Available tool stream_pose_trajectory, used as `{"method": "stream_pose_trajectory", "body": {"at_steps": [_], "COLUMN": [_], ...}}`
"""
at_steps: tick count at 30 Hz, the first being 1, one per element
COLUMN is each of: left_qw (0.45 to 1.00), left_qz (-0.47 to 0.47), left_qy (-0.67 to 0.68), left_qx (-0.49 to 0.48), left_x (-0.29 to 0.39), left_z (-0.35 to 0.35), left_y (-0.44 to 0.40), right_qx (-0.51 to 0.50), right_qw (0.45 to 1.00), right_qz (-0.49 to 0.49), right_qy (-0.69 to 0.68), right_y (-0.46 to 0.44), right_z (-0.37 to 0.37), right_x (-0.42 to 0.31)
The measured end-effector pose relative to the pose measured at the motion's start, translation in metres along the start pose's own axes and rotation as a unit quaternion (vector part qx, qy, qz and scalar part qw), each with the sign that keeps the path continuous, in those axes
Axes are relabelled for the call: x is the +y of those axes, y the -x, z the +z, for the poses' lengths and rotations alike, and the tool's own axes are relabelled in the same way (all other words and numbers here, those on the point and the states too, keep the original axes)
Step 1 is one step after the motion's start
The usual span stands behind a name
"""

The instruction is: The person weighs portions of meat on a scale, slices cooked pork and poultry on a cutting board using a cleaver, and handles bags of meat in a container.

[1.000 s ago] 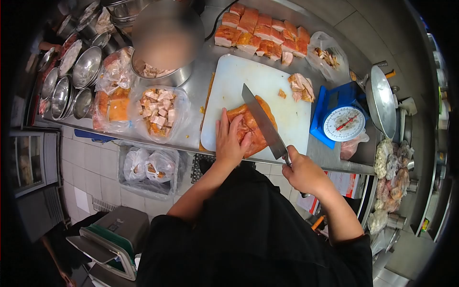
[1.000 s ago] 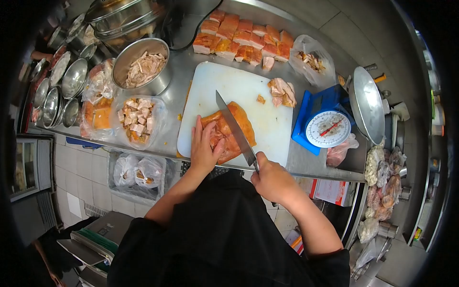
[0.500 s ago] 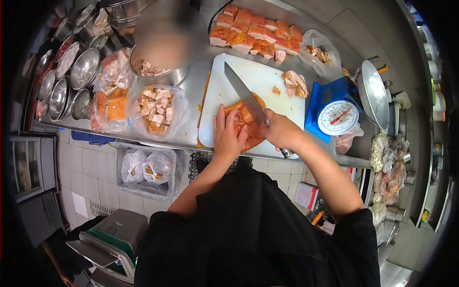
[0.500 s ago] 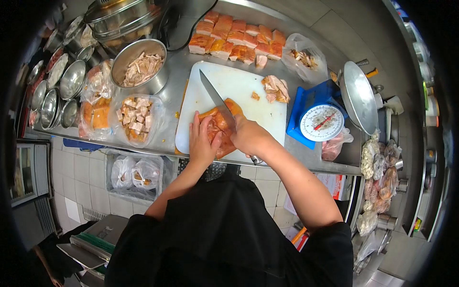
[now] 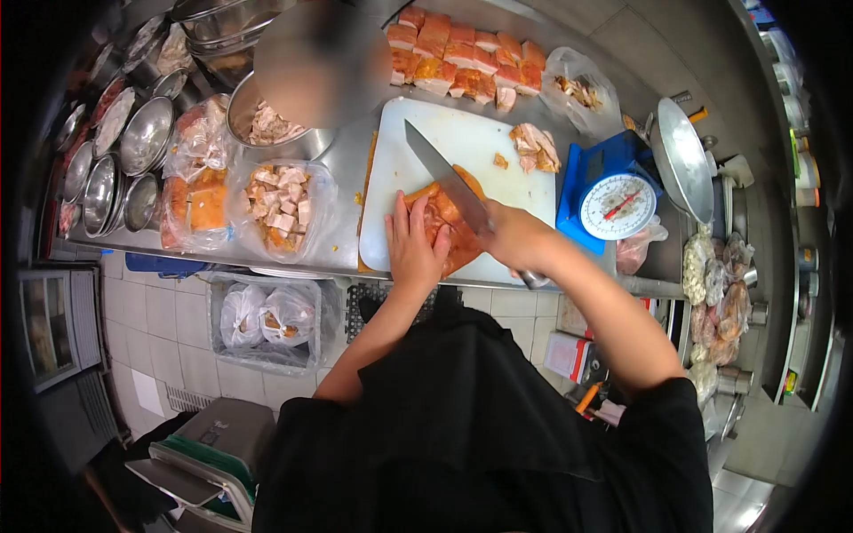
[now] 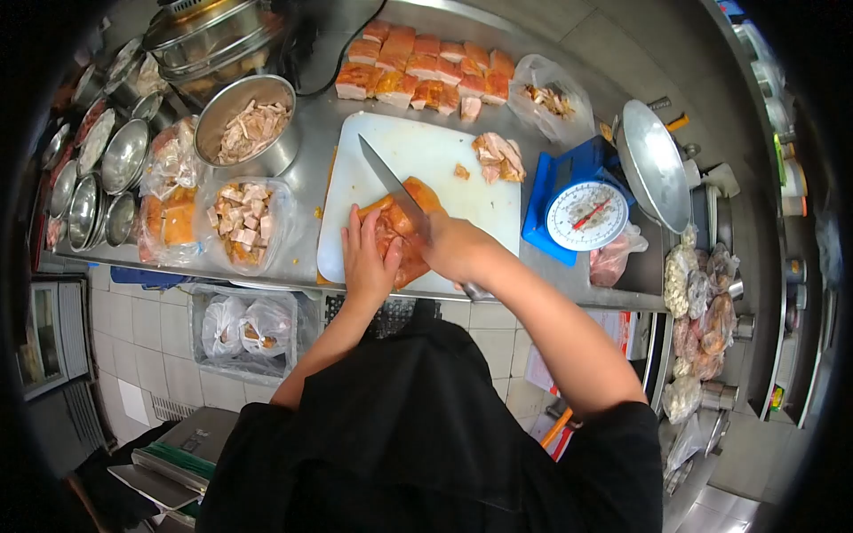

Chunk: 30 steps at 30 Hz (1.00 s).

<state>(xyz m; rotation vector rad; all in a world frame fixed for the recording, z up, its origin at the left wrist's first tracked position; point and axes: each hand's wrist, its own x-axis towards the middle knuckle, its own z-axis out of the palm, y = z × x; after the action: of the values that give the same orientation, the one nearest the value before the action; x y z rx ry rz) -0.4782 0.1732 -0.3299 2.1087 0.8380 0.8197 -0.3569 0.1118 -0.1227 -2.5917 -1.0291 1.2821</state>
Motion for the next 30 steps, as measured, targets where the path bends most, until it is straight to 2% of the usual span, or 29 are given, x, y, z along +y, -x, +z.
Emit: {"method": "stream_pose_trajectory", "body": {"at_steps": [1, 2, 5, 6, 9, 15, 17, 19, 23, 25, 27, 28, 29, 30], "left_qw": [1.000, 1.000, 1.000, 1.000, 1.000, 1.000, 1.000, 1.000, 1.000, 1.000, 1.000, 1.000, 1.000, 1.000], "left_qz": [-0.001, -0.004, 0.007, 0.001, 0.000, 0.003, 0.002, -0.015, -0.013, 0.006, 0.005, 0.004, 0.006, 0.007], "left_qy": [0.002, 0.004, -0.005, 0.010, 0.006, 0.002, -0.006, -0.017, -0.015, -0.019, -0.018, -0.014, -0.013, -0.018], "left_qx": [0.004, 0.000, 0.006, -0.005, 0.006, 0.004, 0.010, 0.001, -0.002, 0.009, 0.010, 0.015, 0.020, 0.019], "left_x": [-0.002, -0.004, -0.002, 0.001, -0.004, -0.006, -0.003, -0.002, -0.002, -0.004, -0.005, -0.001, 0.000, -0.001], "left_z": [0.000, 0.001, 0.006, 0.004, -0.003, 0.002, 0.003, 0.000, 0.003, 0.002, 0.004, 0.005, 0.005, 0.004], "left_y": [0.002, 0.004, 0.004, 0.006, -0.004, 0.003, 0.002, 0.002, 0.003, 0.003, 0.003, 0.004, 0.001, 0.000], "right_qx": [-0.004, 0.012, 0.059, -0.001, 0.031, 0.029, 0.033, -0.013, -0.020, -0.025, 0.099, 0.140, 0.144, 0.086], "right_qw": [1.000, 0.999, 0.997, 1.000, 0.999, 0.999, 0.999, 1.000, 0.999, 0.999, 0.989, 0.985, 0.983, 0.996], "right_qz": [0.006, -0.040, -0.031, -0.008, -0.021, -0.014, -0.008, 0.003, 0.034, 0.035, -0.066, -0.077, -0.081, -0.022], "right_qy": [0.013, 0.034, 0.028, 0.000, -0.009, 0.015, 0.016, 0.009, 0.019, 0.024, 0.082, 0.071, 0.075, 0.021], "right_y": [0.014, 0.019, -0.012, -0.045, -0.050, -0.050, -0.041, -0.024, 0.035, 0.034, -0.001, -0.026, -0.026, -0.018], "right_z": [0.002, 0.009, 0.022, 0.015, 0.021, 0.022, 0.017, 0.011, 0.016, 0.027, 0.066, 0.087, 0.078, 0.066], "right_x": [0.007, 0.034, 0.034, 0.017, 0.007, 0.004, 0.001, 0.001, 0.033, 0.042, 0.078, 0.093, 0.081, 0.063]}}
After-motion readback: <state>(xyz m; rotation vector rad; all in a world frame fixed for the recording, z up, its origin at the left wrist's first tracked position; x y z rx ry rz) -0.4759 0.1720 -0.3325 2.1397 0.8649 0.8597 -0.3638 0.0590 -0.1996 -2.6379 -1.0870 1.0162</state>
